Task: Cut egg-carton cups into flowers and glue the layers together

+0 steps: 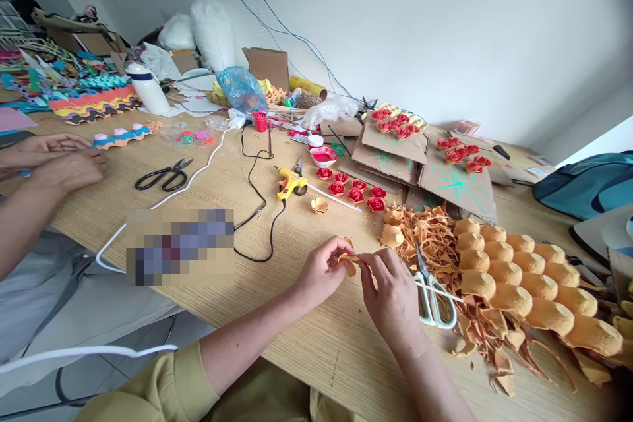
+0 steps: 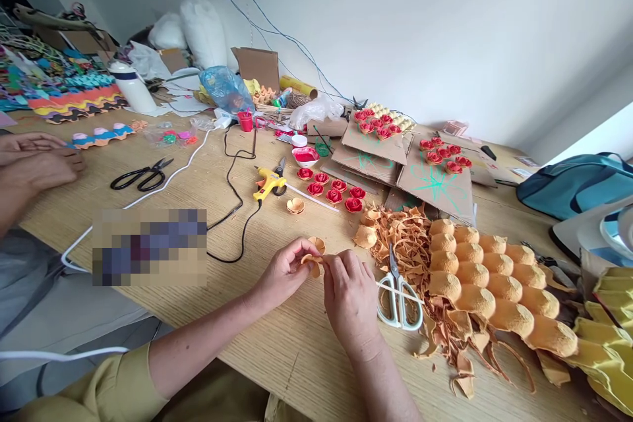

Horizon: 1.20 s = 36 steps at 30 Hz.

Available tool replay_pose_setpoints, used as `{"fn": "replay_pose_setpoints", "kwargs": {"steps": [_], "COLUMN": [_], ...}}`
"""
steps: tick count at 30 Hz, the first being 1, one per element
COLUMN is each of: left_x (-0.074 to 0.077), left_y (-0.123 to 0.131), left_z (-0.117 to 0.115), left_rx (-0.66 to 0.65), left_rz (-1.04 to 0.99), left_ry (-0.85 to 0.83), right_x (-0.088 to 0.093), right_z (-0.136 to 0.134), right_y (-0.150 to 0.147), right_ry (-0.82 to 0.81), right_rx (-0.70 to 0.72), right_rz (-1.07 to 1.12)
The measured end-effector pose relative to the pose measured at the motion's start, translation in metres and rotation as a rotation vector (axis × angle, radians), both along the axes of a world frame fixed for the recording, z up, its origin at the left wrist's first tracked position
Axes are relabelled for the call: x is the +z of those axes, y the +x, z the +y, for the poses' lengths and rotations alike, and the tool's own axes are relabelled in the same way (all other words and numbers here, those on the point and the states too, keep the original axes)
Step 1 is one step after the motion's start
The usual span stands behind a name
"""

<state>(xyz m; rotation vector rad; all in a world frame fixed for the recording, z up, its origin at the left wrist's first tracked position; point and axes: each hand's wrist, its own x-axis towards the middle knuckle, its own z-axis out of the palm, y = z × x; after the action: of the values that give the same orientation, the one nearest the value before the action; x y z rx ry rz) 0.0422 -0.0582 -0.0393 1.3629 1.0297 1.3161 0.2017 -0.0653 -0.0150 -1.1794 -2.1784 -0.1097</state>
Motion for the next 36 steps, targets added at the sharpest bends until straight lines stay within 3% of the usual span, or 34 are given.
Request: {"fn": "replay_pose_setpoints", "kwargs": {"steps": [8, 18, 28, 36], "left_x": [0.002, 0.001, 0.015, 0.012], "left_y": [0.000, 0.006, -0.005, -0.002], "left_z": [0.000, -0.001, -0.006, -0.004], "left_rx": [0.101, 0.029, -0.063, -0.077], "left_rz": [-0.031, -0.111, -0.186, -0.125], "left_ry": [-0.015, -0.044, -0.200, -0.193], "right_x": [0.001, -0.002, -0.005, -0.004], "right_z": [-0.004, -0.005, 0.000, -0.002], "right_y": [-0.005, -0.006, 0.002, 0.003], "right_ry": [-0.127, -0.080, -0.001, -0.009], "right_rx": [-0.010, -0.086, -0.137, -0.134], "right_rz": [0.155, 0.051, 0.000, -0.020]}}
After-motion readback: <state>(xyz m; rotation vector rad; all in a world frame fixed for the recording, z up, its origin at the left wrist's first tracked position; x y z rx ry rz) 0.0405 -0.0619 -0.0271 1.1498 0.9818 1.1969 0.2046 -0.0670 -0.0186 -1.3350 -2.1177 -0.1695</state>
